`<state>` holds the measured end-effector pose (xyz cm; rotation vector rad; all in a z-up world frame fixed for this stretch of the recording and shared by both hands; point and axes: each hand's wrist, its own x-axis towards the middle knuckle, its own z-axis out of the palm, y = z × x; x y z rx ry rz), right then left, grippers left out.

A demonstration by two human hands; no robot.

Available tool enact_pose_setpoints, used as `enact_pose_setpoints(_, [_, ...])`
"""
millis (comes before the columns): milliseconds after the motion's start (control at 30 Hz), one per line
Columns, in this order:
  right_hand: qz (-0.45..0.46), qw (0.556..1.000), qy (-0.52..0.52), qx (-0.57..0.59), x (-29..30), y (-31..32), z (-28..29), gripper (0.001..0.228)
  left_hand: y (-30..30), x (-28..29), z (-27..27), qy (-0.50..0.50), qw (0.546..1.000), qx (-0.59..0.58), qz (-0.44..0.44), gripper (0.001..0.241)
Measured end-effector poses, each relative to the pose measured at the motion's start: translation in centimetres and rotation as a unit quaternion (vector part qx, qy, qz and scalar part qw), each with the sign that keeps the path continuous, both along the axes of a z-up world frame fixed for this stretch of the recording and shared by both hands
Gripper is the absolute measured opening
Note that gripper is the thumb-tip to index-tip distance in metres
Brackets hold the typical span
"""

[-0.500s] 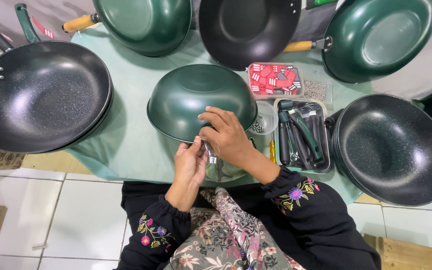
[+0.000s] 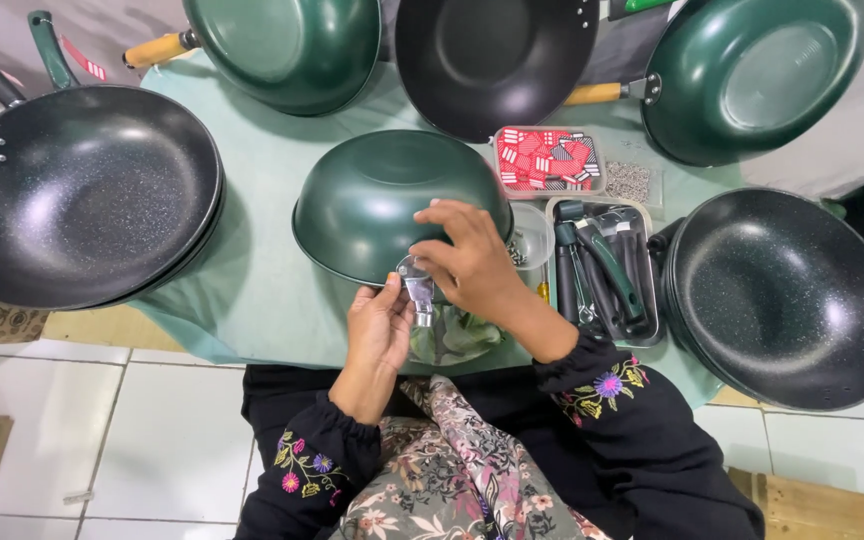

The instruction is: Assembling a handle onto a green wok using screws and a screwdriver.

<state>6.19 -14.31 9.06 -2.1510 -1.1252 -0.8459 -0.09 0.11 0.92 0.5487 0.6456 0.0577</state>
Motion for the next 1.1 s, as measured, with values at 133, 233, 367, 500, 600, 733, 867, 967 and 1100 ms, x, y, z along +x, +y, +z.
enact_pose_setpoints(133, [-0.002, 0.999, -0.027, -0.025, -0.1, 0.3, -0.8, 0.006, 0.0, 0.0, -0.7, -0.002, 1.000, 0.003, 0.000, 0.016])
enact_pose_setpoints(233, [-0.013, 0.998, -0.045, -0.032, -0.1, 0.6, -1.0, 0.007, 0.1, 0.0, -1.1, -0.017, 1.000, 0.005, 0.001, 0.015])
enact_pose_setpoints(367, [-0.020, 0.998, -0.044, -0.044, 0.0, 0.5, -1.7, 0.011, 0.2, 0.2, -1.7, -0.009, 1.000, 0.002, 0.001, 0.014])
enact_pose_setpoints(500, [-0.008, 0.999, -0.014, -0.040, -0.6, 0.7, -1.1, 0.012, 0.2, 0.2, -2.1, -0.005, 1.000, 0.000, 0.003, 0.015])
enact_pose_setpoints(600, [-0.010, 0.999, -0.025, -0.041, -0.9, 1.5, -1.6, 0.016, 0.1, 0.2, -2.6, -0.014, 1.000, 0.008, -0.002, 0.015])
enact_pose_setpoints(733, [-0.031, 0.998, -0.004, -0.045, -0.7, 1.4, -1.9, 0.018, -0.1, 0.1, -2.3, -0.043, 0.999, 0.008, -0.001, 0.013])
enact_pose_setpoints(867, [-0.071, 0.996, -0.011, -0.052, 0.4, -0.3, -1.2, 0.011, 0.3, 0.6, -0.5, -0.021, 1.000, 0.009, 0.002, 0.013])
enact_pose_setpoints(967, [-0.108, 0.991, 0.007, -0.083, 1.4, -3.4, 0.6, 0.051, 1.1, 1.3, -0.2, -0.026, 1.000, 0.008, 0.014, 0.013])
enact_pose_setpoints(1100, [-0.136, 0.923, 0.272, -0.236, 1.8, -6.2, 2.3, 0.108, 2.1, 2.2, 0.6, -0.043, 0.999, 0.007, 0.030, 0.013])
